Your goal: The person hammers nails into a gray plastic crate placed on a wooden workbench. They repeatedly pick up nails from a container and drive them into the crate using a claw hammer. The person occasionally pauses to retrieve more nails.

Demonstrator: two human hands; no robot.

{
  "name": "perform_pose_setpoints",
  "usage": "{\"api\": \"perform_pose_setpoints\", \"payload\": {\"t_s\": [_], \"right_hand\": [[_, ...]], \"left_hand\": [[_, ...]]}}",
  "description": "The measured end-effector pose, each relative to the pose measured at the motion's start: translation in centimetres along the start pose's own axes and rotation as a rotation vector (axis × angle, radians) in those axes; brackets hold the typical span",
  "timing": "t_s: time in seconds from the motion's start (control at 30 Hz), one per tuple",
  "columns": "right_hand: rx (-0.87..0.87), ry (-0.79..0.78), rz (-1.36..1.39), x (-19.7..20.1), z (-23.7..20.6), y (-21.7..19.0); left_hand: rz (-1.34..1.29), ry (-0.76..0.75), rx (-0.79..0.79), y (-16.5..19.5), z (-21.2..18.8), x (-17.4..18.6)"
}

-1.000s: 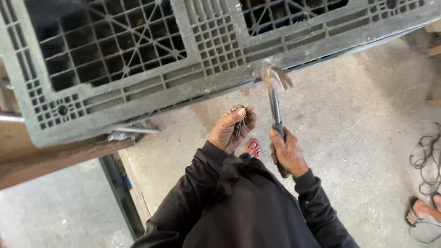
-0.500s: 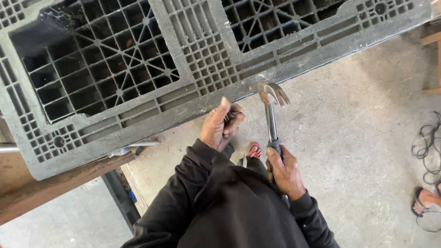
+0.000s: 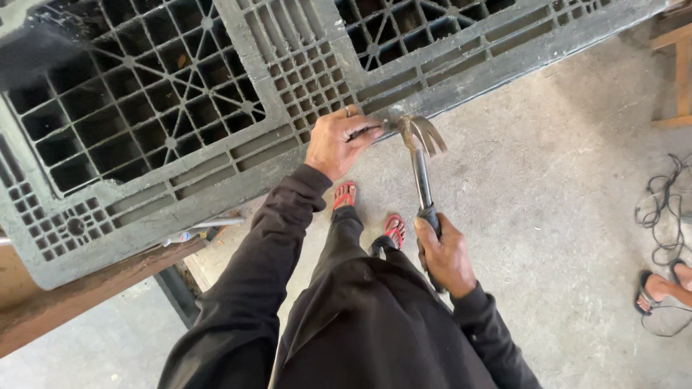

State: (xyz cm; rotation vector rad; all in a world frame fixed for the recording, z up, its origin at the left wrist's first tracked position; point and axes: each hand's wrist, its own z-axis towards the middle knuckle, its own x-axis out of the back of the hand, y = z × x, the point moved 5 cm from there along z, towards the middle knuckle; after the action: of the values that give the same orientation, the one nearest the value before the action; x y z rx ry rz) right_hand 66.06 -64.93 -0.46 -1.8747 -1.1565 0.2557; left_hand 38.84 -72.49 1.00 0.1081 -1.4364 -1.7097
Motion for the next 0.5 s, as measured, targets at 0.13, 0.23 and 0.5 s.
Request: {"api": "perform_pose_setpoints", "payload": {"t_s": [0.13, 0.23, 0.5], "right_hand": [[0.101, -0.019, 0.143, -0.1, -1.6, 0.0], [0.167, 0.02, -0.062, 0.0, -0.8, 0.0], [-0.064, -0.059, 0.125, -0.2, 0.0, 0.6]], "left_hand": [[-0.108, 0.0, 0.119, -1.6, -0.3, -0.2], [-0.107, -0.011, 0.113, -2.0, -0.4, -0.4], [0.013, -0.035, 0.069, -1.4, -0.4, -0.5]]}}
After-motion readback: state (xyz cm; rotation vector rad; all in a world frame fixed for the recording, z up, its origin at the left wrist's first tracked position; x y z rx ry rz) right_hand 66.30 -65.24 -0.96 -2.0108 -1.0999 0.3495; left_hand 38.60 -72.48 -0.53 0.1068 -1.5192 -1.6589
